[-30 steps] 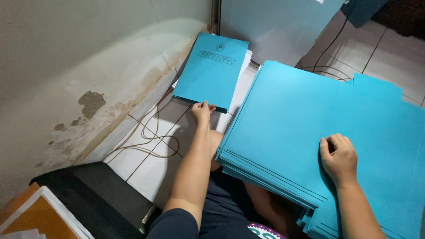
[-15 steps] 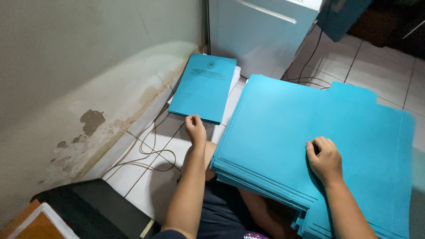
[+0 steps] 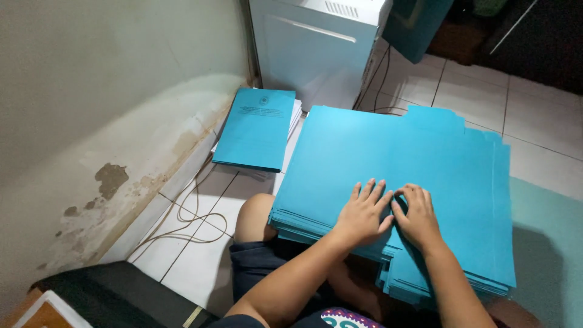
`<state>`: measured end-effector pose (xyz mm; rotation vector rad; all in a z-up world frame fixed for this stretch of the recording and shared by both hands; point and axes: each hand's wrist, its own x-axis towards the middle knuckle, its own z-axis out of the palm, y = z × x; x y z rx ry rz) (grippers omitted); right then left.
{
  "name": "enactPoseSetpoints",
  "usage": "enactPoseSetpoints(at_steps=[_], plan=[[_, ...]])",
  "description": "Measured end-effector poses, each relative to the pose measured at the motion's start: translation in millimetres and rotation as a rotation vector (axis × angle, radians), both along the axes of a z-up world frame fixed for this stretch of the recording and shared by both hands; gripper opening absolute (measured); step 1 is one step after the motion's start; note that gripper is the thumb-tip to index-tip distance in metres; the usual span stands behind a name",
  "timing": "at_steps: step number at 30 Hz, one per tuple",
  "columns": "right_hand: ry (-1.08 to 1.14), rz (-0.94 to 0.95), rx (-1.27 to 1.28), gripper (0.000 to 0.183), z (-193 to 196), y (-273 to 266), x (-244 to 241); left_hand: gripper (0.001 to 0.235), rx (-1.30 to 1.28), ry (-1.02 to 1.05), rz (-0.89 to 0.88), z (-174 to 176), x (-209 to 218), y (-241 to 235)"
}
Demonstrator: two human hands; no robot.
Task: The person sits on the floor and repeatedly picks up a blue folder from a stack on the left, places it on a stack on the right, and smooths it with both hands. The person continues this cycle throughout the clip.
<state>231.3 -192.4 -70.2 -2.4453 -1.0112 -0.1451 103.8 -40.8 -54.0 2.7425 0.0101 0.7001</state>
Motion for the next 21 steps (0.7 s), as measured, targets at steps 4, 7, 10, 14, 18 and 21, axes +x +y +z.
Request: enactPoseSetpoints(at_steps=[4,7,10,14,18,21], plan=[[0.239,0.045,-0.269,0.051,42,-58,-55,0.065,-0.029,0.228,-0.053,1,3,2],[0.368,0.045,-0.454,0.085,41,-95,-66,0.068,-0.039,0.297,-0.079,6,6,5],[0.412,0.095,-0.529,0.108,42,-114,-72,0.067,-0.044,0.259,-0.067,0,9,5],[0.546,0.112,-0.438,0.095,59,-118,-68,0.063,-0.052,0.216,-0.056,0,6,4],[0.783,0.036,-0.362,0.075,82,-120,-61,0.062,-0.091,0.233,-0.069,7,2,5],[0.883,-0.073,-0.335,0.067,87,-122,-56,0.061,-0.094,0.214,-0.071,4,3,6]])
